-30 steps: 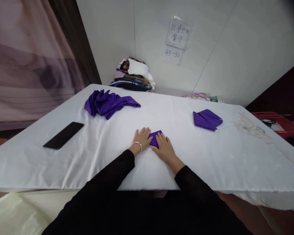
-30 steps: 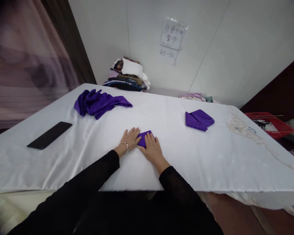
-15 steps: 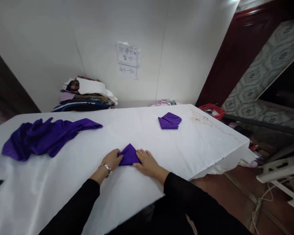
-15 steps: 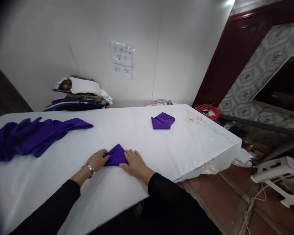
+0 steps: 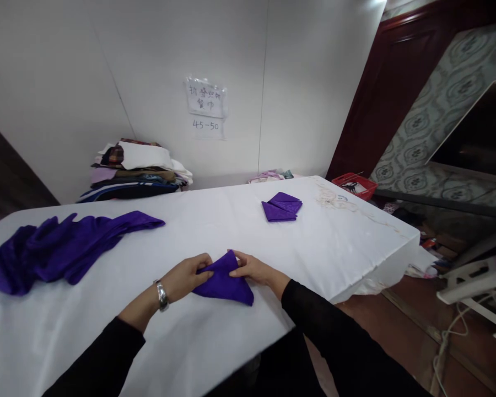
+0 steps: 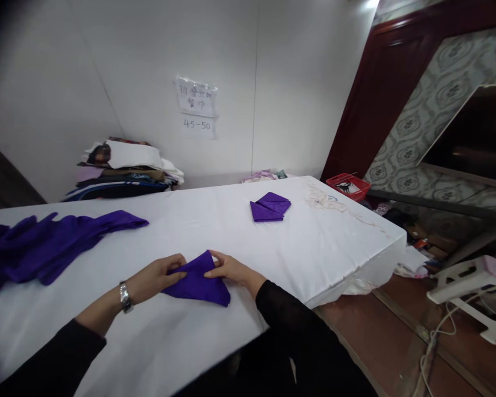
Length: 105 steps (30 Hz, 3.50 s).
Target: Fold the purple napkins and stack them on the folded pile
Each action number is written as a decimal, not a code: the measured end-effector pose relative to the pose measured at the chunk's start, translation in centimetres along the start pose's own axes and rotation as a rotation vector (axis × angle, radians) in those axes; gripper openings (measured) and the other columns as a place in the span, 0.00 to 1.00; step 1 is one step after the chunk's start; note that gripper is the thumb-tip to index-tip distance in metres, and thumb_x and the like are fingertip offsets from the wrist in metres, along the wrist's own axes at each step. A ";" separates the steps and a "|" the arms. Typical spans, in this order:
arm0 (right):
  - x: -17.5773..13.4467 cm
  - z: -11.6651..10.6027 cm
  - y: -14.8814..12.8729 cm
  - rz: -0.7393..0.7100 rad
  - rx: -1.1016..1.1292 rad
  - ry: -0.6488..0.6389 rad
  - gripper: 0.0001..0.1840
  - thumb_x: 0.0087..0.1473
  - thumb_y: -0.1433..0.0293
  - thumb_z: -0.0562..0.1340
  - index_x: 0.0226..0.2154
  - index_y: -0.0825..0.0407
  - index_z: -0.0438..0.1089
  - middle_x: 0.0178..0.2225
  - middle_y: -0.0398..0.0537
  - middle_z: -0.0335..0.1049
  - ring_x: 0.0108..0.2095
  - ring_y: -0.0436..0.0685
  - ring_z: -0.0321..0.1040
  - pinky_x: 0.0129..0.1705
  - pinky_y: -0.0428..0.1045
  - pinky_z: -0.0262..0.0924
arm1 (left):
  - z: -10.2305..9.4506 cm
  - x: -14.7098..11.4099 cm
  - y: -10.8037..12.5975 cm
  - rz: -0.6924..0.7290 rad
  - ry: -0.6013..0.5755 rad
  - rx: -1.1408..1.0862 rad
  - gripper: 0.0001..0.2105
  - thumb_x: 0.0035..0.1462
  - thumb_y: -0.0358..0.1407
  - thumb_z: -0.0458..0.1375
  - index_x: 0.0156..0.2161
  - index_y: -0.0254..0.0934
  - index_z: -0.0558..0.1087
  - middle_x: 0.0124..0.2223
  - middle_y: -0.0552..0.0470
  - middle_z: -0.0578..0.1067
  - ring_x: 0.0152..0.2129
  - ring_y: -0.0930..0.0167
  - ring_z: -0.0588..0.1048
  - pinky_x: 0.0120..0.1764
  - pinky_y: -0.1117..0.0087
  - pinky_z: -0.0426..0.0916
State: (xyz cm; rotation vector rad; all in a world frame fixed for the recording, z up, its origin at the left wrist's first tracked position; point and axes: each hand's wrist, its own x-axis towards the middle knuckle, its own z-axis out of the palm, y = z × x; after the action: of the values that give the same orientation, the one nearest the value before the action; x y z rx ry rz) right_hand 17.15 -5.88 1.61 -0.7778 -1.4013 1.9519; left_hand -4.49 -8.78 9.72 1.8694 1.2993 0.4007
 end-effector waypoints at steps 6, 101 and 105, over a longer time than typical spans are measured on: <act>-3.3 -1.6 -0.4 -0.031 0.124 0.130 0.27 0.39 0.65 0.70 0.45 0.52 0.70 0.38 0.47 0.75 0.37 0.55 0.72 0.48 0.54 0.62 | 1.0 5.4 2.0 0.047 0.091 0.121 0.08 0.48 0.41 0.54 0.31 0.40 0.69 0.29 0.56 0.74 0.27 0.70 0.71 0.30 0.71 0.63; 2.5 5.9 0.6 -0.098 -0.147 0.268 0.13 0.45 0.61 0.64 0.35 0.46 0.71 0.25 0.41 0.71 0.25 0.53 0.70 0.26 0.48 0.61 | 6.7 1.2 -3.1 -0.035 0.687 -0.105 0.12 0.58 0.38 0.48 0.26 0.37 0.68 0.22 0.57 0.69 0.21 0.74 0.67 0.28 0.72 0.60; 3.5 8.5 3.2 -0.105 -0.196 0.183 0.12 0.47 0.62 0.62 0.36 0.45 0.70 0.23 0.39 0.70 0.23 0.52 0.68 0.26 0.49 0.61 | 6.1 -1.0 -5.5 -0.131 0.742 -0.081 0.16 0.58 0.39 0.49 0.20 0.37 0.63 0.18 0.57 0.67 0.19 0.74 0.65 0.26 0.71 0.58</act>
State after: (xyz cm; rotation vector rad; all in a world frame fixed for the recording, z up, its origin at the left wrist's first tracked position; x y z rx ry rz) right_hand 8.07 -9.11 0.41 -0.9277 -1.5045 1.6369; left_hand -4.41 -11.50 1.90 1.6015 1.8319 1.1288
